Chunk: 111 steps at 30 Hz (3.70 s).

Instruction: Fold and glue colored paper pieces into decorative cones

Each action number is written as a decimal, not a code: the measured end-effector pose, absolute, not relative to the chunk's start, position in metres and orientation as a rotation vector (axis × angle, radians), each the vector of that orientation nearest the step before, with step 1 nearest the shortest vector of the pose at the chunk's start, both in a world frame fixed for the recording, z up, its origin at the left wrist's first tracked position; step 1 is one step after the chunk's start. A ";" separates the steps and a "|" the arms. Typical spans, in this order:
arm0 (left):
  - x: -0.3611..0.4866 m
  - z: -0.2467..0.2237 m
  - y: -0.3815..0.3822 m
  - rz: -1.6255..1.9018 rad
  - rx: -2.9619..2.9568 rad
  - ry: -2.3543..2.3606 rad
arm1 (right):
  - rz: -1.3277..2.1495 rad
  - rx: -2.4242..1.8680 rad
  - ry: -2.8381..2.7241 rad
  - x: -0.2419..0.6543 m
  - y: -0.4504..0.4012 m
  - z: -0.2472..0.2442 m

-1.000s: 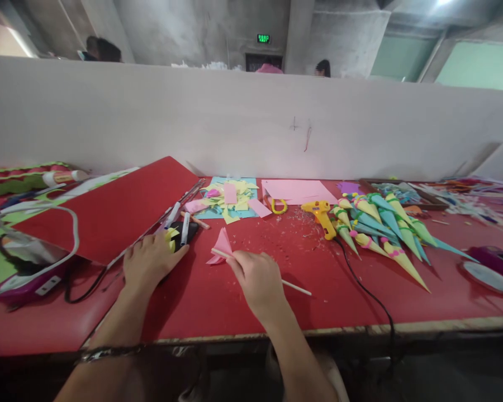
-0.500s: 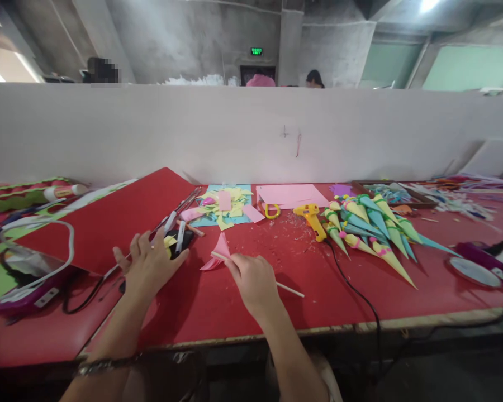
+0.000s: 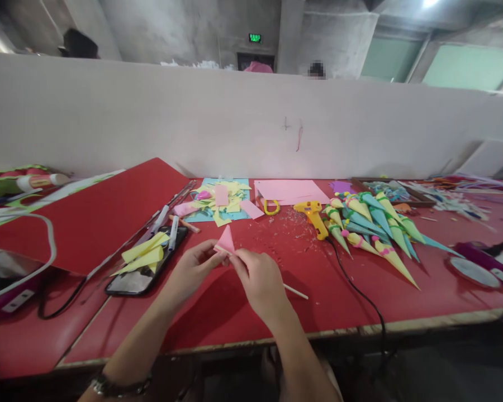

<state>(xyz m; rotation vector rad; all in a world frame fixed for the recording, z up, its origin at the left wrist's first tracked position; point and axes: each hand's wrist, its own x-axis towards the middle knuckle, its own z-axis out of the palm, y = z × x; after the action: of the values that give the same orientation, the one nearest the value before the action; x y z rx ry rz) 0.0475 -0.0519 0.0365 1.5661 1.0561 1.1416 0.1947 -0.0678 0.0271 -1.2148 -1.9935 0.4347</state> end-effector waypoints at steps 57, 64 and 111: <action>0.021 0.032 -0.071 1.029 2.179 1.416 | 0.637 -1.074 -2.133 0.189 -0.073 0.032; 0.023 0.027 -0.073 1.130 1.862 1.403 | 0.545 -1.121 -2.136 0.181 -0.074 0.029; 0.014 0.038 -0.077 1.143 1.752 1.015 | 1.189 -0.939 -2.035 0.186 -0.080 0.044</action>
<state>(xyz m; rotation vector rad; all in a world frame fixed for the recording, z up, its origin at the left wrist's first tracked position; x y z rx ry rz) 0.0136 -0.0774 0.0381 1.7521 1.0154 1.1435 0.1862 -0.0799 0.0445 -0.9385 -2.0350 1.1888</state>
